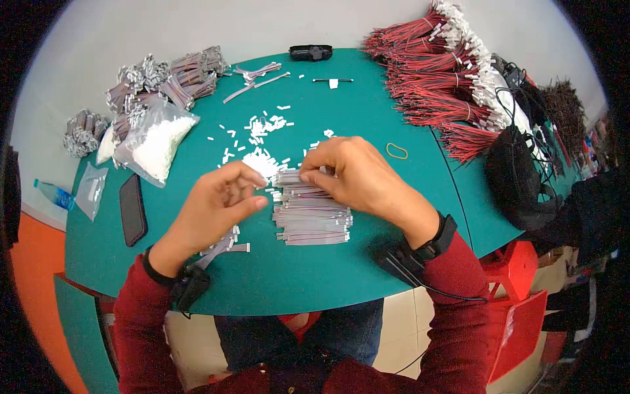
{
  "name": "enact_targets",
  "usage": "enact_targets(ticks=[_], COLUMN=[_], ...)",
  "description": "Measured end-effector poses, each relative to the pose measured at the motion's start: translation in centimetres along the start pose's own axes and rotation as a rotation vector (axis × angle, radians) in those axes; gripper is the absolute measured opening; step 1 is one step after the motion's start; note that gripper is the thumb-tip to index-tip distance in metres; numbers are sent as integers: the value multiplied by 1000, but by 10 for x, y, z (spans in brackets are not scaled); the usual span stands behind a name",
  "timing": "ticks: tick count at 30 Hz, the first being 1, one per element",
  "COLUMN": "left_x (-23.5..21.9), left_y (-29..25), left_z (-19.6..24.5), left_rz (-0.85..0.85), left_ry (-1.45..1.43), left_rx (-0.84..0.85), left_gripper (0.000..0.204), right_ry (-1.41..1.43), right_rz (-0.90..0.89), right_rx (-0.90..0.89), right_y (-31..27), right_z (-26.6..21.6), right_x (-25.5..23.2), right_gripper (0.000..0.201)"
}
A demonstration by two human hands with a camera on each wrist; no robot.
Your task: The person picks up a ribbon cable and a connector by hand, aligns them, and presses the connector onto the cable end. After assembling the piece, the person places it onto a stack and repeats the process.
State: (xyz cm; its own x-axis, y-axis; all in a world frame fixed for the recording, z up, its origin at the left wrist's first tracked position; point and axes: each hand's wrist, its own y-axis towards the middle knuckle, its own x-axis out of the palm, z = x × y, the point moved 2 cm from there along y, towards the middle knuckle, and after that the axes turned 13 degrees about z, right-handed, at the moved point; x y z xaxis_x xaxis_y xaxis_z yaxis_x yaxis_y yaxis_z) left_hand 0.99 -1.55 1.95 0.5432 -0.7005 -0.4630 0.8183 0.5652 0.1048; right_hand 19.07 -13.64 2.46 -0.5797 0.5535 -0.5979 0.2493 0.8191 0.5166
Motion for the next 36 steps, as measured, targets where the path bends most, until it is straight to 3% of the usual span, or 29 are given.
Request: enact_targets(ticks=[3,6,10,13,16,19,22,25,36], left_x=[15,19,12,7,6,8,11,17,18], left_y=[5,5,3,3,2,0,-1,-4,-7], left_z=[-10,-15,-16,-16,-17,-14,-14,-24,-22], left_rz=[25,84,73,40,42,81,73,91,144], left_ry=[-323,-467,-515,-536,-523,-507,-478,-469,-638], left_rx=[-35,7,45,90,63,-9,-78,-72,-119], left_gripper=[19,13,12,13,16,18,18,16,12], right_ry=[136,288,582,843,850,910,852,757,850], right_rz=[-73,-104,-158,-323,-449,-307,-208,-215,-135], right_rx=[218,219,361,670,601,678,590,566,615], right_y=[0,-6,-10,-12,-18,-21,-21,-24,-29], right_z=[-9,-11,-14,-18,-14,-14,-12,-15,-19], right_x=[1,12,23,28,37,41,42,44,50], right_gripper=[10,13,20,23,22,20,19,18,19])
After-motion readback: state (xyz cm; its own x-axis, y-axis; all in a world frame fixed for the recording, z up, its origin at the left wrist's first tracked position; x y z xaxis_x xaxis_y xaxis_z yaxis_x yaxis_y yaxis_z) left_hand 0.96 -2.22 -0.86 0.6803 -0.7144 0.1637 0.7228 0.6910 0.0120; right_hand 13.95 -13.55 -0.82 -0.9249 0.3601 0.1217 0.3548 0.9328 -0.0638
